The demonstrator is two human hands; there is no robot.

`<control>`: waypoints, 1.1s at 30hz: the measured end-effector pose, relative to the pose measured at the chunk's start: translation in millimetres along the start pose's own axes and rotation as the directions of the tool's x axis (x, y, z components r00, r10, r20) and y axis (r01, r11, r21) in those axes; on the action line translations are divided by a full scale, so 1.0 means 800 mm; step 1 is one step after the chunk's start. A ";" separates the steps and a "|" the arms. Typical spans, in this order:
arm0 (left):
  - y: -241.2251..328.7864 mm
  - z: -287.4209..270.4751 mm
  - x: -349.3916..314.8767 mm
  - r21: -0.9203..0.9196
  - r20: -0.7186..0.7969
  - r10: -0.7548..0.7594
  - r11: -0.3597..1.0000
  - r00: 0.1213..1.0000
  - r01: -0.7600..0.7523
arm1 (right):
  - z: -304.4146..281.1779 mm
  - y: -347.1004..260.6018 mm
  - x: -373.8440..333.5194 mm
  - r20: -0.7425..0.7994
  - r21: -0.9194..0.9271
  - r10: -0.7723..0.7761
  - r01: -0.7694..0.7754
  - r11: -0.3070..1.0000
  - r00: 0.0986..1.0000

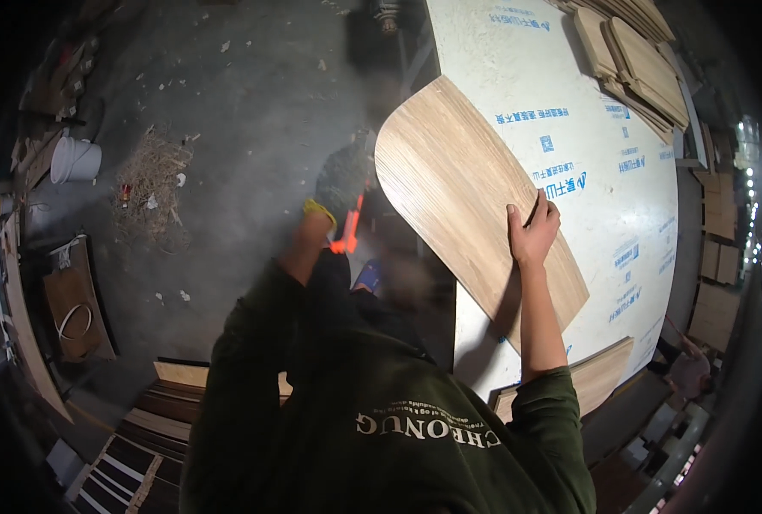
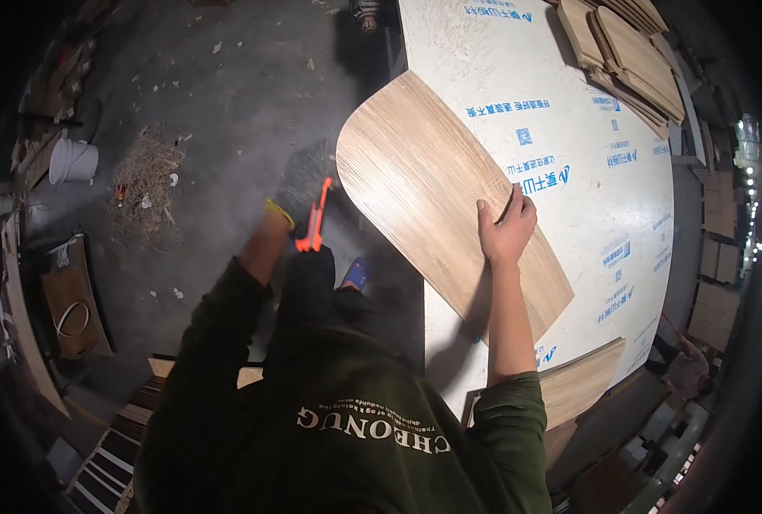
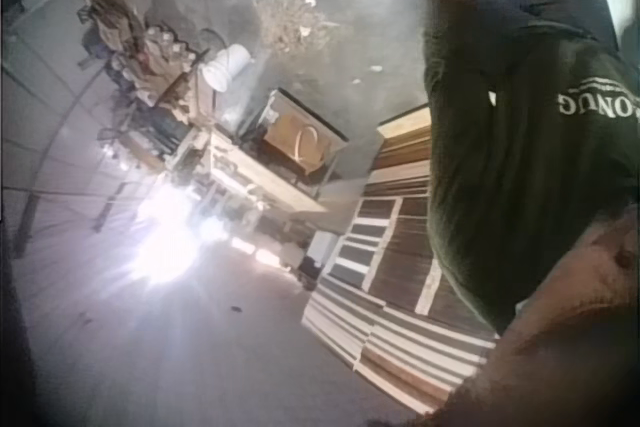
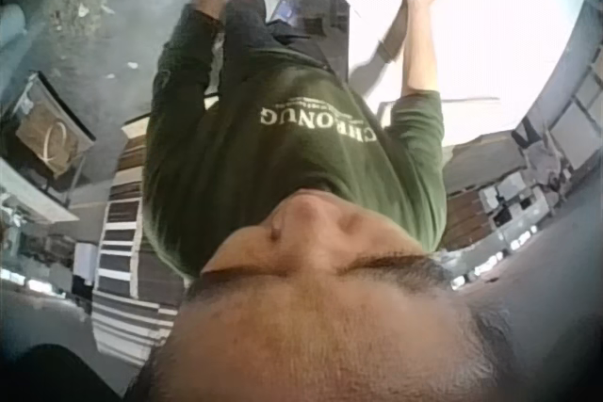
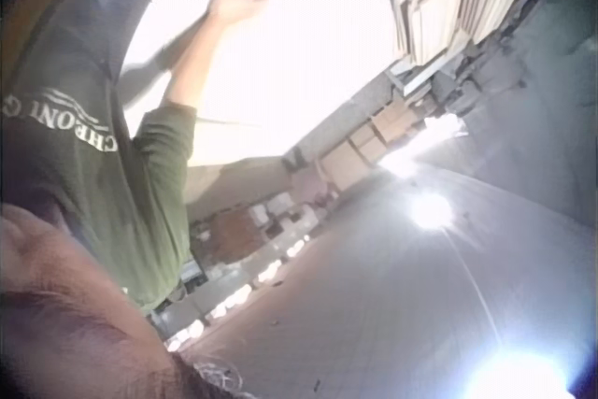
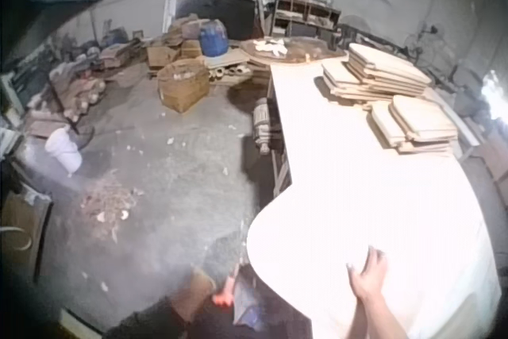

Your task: The recorder uses a piece of sandpaper to smooth the edges and surface of wooden boards at a factory workbench.

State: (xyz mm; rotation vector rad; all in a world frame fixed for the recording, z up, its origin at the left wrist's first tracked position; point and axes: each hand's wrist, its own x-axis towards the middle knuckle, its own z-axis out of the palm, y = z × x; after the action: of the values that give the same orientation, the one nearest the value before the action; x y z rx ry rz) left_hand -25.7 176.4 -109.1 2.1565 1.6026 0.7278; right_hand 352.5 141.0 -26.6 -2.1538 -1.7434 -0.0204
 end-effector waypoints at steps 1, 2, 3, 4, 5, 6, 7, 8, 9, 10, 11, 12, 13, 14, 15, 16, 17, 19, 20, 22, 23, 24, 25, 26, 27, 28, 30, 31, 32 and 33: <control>-0.003 -0.005 0.018 -0.003 0.012 0.005 1.000 1.000 -0.005 | 0.003 0.004 -0.005 -0.020 0.006 -0.057 0.057 0.998 0.998; 0.004 -0.019 0.039 -0.098 0.029 -0.040 0.994 0.999 0.042 | -0.002 0.005 -0.006 -0.030 0.010 -0.034 0.034 0.999 0.999; 0.011 -0.035 0.058 -0.188 0.050 -0.086 0.978 0.995 0.094 | -0.002 0.005 -0.008 -0.025 0.000 -0.014 0.014 1.000 1.000; 0.018 -0.047 0.075 -0.192 0.064 -0.084 0.977 0.994 0.095 | -0.002 0.005 -0.008 -0.036 0.000 -0.017 0.017 1.000 0.999; 0.025 -0.057 0.092 -0.122 0.147 -0.085 0.987 0.985 0.104 | -0.002 0.005 -0.007 -0.046 0.002 -0.026 0.026 1.000 0.999; 0.025 -0.062 0.104 -0.048 0.224 -0.094 0.993 0.970 0.107 | -0.002 0.001 -0.006 -0.033 0.013 -0.006 0.007 1.000 0.999; 0.019 -0.061 0.113 -0.043 0.225 -0.093 0.994 0.970 0.105 | -0.001 -0.001 -0.005 -0.033 0.017 -0.004 0.004 1.000 0.999; 0.015 -0.059 0.120 0.042 0.267 -0.067 0.997 0.961 0.058 | -0.001 -0.003 -0.004 -0.047 0.019 -0.014 0.015 1.000 0.999; 0.012 -0.058 0.122 0.127 0.311 -0.047 0.992 0.949 0.007 | 0.001 -0.006 -0.003 -0.060 0.022 -0.025 0.026 0.999 0.998; 0.006 -0.049 0.109 0.122 0.321 -0.041 0.993 0.946 0.002 | 0.003 -0.007 -0.003 -0.057 0.016 -0.015 0.016 1.000 0.998; 0.005 -0.046 0.087 0.089 0.223 0.074 0.991 0.972 -0.096 | 0.002 -0.009 -0.002 -0.059 0.012 -0.009 0.010 1.000 0.998; 0.007 -0.041 0.067 0.067 0.118 0.186 0.979 0.976 -0.194 | 0.000 -0.009 -0.003 -0.062 0.009 -0.004 0.005 1.000 0.998; 0.022 -0.043 0.051 0.063 0.123 0.199 0.976 0.972 -0.208 | -0.001 -0.006 -0.002 -0.070 0.006 0.008 -0.008 1.000 0.998; 0.042 -0.050 0.029 0.033 0.100 0.318 0.946 0.943 -0.323 | -0.004 -0.002 -0.003 -0.069 -0.002 0.012 -0.012 1.000 0.998; 0.060 -0.060 0.006 0.008 0.073 0.426 0.904 0.902 -0.428 | -0.005 0.000 -0.005 -0.066 -0.006 0.011 -0.011 1.000 0.998; 0.071 -0.069 -0.007 -0.013 0.041 0.525 0.851 0.850 -0.525 | -0.005 0.001 -0.005 -0.069 -0.003 0.015 -0.015 1.000 0.998; 0.079 -0.078 -0.009 -0.014 0.043 0.530 0.848 0.847 -0.530 | -0.003 0.000 -0.005 -0.073 -0.003 0.021 -0.021 1.000 0.997; 0.086 -0.093 -0.011 -0.333 0.156 0.397 0.883 0.904 -0.331 | -0.001 -0.003 -0.005 -0.069 -0.009 0.001 -0.002 1.000 0.998; 0.072 -0.088 -0.010 0.364 0.118 0.410 0.830 0.905 -0.423 | -0.001 -0.008 -0.003 -0.051 0.004 0.010 -0.010 1.000 0.999; 0.039 -0.072 0.036 0.387 -0.097 0.483 0.824 0.870 -0.414 | -0.002 -0.007 -0.005 -0.058 -0.002 0.002 -0.002 1.000 0.998; 0.031 -0.068 0.061 0.392 -0.098 0.474 0.827 0.875 -0.403 | -0.001 -0.008 -0.004 -0.070 -0.003 -0.002 0.002 1.000 0.998; 0.026 -0.066 0.084 0.296 -0.124 0.482 0.852 0.867 -0.432 | -0.001 -0.012 -0.003 -0.068 0.011 0.009 -0.008 1.000 0.998; 0.029 -0.061 0.096 0.187 -0.149 0.496 0.863 0.855 -0.468 | -0.001 -0.009 -0.004 -0.066 0.007 0.009 -0.008 1.000 0.998; 0.034 -0.058 0.089 0.185 -0.148 0.495 0.864 0.856 -0.468 | -0.001 -0.006 -0.004 -0.067 0.011 0.010 -0.009 1.000 0.998; 0.041 -0.056 0.072 0.104 -0.062 0.343 0.936 0.937 -0.336 | -0.001 -0.004 -0.004 -0.069 0.016 0.012 -0.010 1.000 0.998; 0.052 -0.050 0.056 0.030 0.043 0.194 0.980 0.980 -0.195 | -0.003 0.001 -0.005 -0.072 0.010 0.023 -0.023 1.000 0.997; 0.070 -0.038 0.006 0.010 0.014 0.268 0.963 0.963 -0.268 | -0.002 0.001 -0.006 -0.081 0.000 0.010 -0.010 1.000 0.997; 0.077 -0.032 -0.026 -0.004 -0.022 0.330 0.944 0.944 -0.330 | -0.004 0.001 -0.008 -0.083 0.002 0.018 -0.018 1.000 0.996; 0.080 -0.027 -0.053 -0.008 -0.061 0.388 0.921 0.920 -0.389 | -0.004 -0.001 -0.007 -0.069 0.002 0.023 -0.023 1.000 0.997; 0.077 -0.019 -0.076 -0.004 -0.060 0.396 0.918 0.916 -0.397 | -0.004 -0.003 -0.005 -0.058 -0.004 0.029 -0.029 1.000 0.998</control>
State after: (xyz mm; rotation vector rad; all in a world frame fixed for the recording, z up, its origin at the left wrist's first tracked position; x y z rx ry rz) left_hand -0.8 100.1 -73.9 2.5013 1.1832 0.9237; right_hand 350.4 136.7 -23.6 -2.1597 -1.6814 -0.0793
